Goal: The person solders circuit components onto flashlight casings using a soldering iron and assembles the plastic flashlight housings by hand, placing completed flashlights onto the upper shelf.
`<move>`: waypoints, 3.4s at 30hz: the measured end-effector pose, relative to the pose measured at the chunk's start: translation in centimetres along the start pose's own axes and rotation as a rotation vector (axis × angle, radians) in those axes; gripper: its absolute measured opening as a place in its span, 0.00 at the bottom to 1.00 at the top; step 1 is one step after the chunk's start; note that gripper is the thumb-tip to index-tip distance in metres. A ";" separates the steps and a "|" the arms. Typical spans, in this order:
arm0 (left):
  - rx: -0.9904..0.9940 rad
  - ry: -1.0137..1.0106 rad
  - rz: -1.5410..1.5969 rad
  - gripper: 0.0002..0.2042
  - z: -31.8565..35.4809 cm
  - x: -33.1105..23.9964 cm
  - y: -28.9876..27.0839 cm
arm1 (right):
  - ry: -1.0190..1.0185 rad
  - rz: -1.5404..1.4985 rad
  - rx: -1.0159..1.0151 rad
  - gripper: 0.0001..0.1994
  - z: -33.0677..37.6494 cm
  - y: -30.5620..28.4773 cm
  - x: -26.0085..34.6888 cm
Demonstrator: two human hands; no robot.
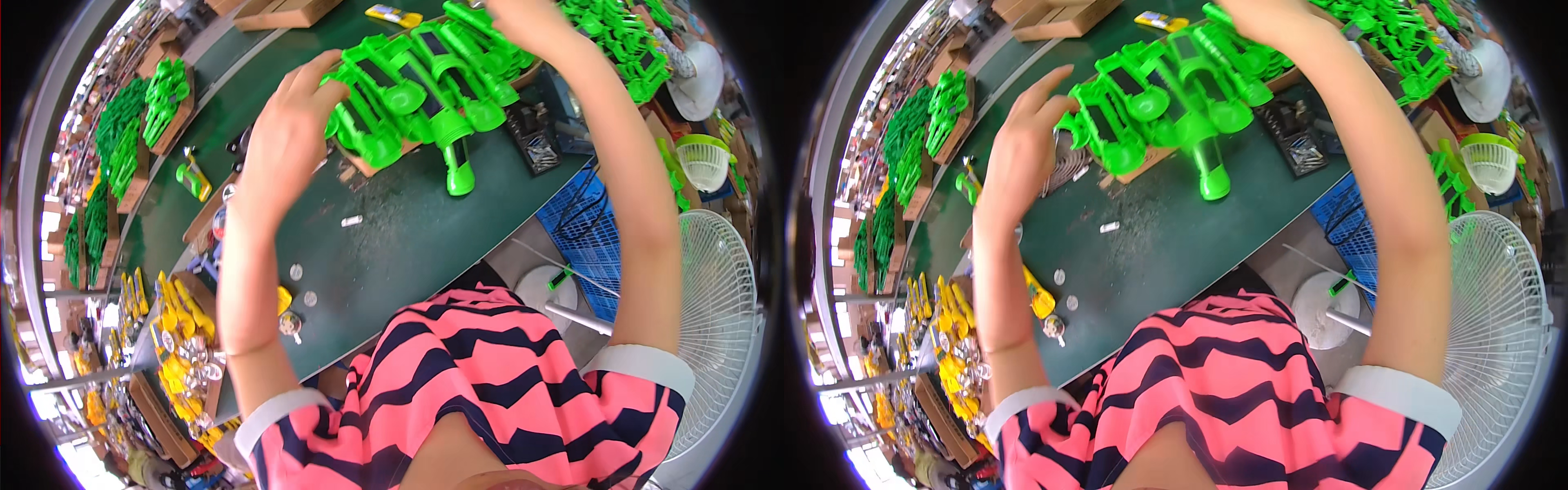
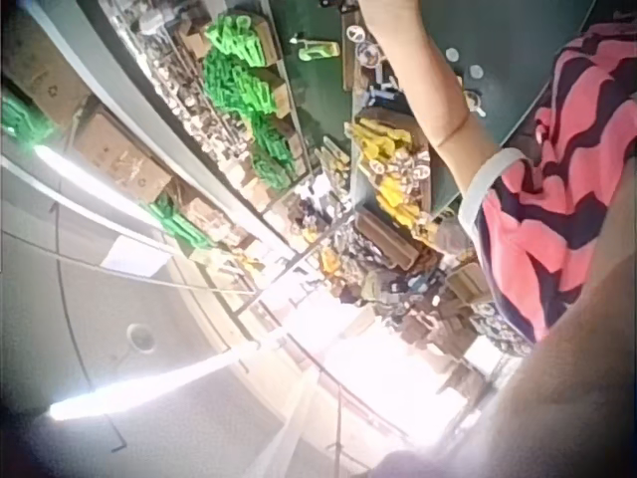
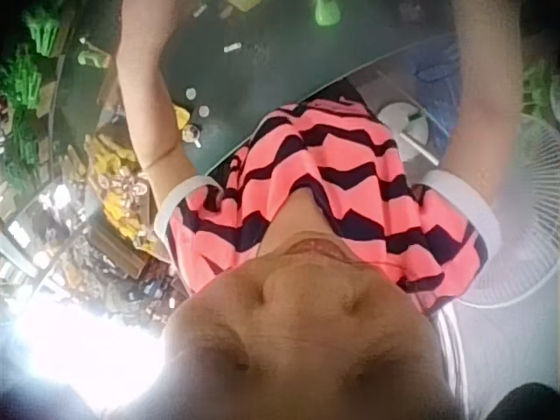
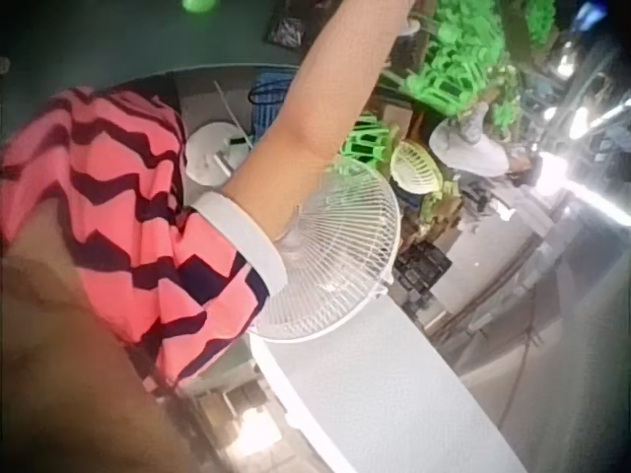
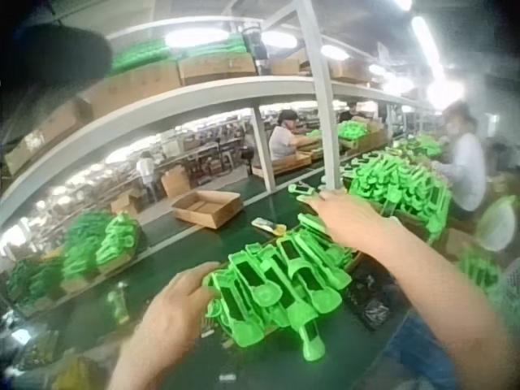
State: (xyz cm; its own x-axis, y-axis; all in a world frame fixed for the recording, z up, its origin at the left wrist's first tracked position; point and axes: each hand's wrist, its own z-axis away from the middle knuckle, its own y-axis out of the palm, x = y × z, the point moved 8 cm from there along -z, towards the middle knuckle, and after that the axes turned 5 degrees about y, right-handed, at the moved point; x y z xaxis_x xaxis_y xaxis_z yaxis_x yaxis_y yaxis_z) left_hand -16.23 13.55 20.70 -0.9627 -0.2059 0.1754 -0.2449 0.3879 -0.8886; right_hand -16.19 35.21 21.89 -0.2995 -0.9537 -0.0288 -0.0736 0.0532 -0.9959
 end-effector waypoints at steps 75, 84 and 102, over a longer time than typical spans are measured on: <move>-0.529 -1.080 1.218 0.05 15.2 -11.6 13.7 | -0.278 -0.924 -0.174 0.17 21.5 21.6 6.3; -0.052 -0.715 0.271 0.03 16.6 -9.2 9.0 | -0.675 -0.966 -0.380 0.18 21.7 15.5 9.4; 0.426 -0.632 0.128 0.03 15.5 -9.8 12.9 | 0.282 -1.747 0.389 0.07 18.5 24.6 8.3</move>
State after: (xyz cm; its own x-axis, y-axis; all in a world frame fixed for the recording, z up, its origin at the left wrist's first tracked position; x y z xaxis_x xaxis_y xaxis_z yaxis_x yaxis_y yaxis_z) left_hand -8.18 6.64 0.99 -0.7008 -0.7061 -0.1015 0.0527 0.0906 -0.9945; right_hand -2.84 23.13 -4.47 -0.2673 0.2463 0.9316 -0.2555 -0.9503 0.1779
